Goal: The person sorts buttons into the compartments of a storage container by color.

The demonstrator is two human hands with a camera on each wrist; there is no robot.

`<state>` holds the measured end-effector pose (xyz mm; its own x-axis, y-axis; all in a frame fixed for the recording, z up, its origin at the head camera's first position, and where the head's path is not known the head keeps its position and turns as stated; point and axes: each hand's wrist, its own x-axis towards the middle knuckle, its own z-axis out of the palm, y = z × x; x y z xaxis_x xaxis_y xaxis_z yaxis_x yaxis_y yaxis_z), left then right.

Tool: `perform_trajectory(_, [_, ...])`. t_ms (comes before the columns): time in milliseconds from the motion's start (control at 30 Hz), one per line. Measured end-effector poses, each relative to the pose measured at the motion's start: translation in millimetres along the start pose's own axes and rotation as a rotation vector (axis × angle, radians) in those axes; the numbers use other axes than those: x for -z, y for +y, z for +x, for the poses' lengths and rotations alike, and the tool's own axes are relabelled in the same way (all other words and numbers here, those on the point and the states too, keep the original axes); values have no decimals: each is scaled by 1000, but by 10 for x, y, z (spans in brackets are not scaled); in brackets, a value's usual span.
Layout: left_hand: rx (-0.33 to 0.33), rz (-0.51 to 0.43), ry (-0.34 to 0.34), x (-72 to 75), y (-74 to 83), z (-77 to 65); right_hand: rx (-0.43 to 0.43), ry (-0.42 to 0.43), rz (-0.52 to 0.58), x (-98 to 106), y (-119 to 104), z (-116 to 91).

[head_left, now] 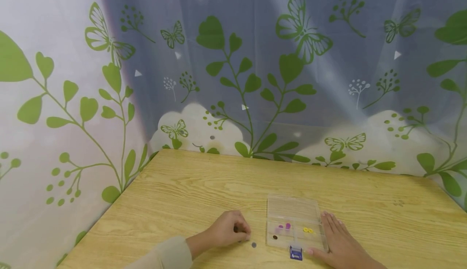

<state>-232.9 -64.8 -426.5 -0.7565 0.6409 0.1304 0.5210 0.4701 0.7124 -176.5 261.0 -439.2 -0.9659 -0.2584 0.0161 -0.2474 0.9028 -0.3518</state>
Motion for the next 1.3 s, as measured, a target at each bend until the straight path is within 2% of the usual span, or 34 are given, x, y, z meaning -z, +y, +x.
perform_trajectory(233, [1, -14, -18, 3, -13, -16, -2, 6, -4, -4, 0, -3])
perform_trajectory(833, [16, 101, 6, 33, 9, -33, -16, -32, 10, 13, -11, 2])
perform_trajectory(1067, [23, 124, 17, 29, 8, -28, -9, -16, -5, 2, -2, 3])
perform_trajectory(1167, [21, 115, 22, 27, 11, -15, -6, -11, -7, -3, 0, 2])
perform_trajectory(1300, [0, 54, 14, 33, 14, 2, -1, -2, -12, -5, 1, 1])
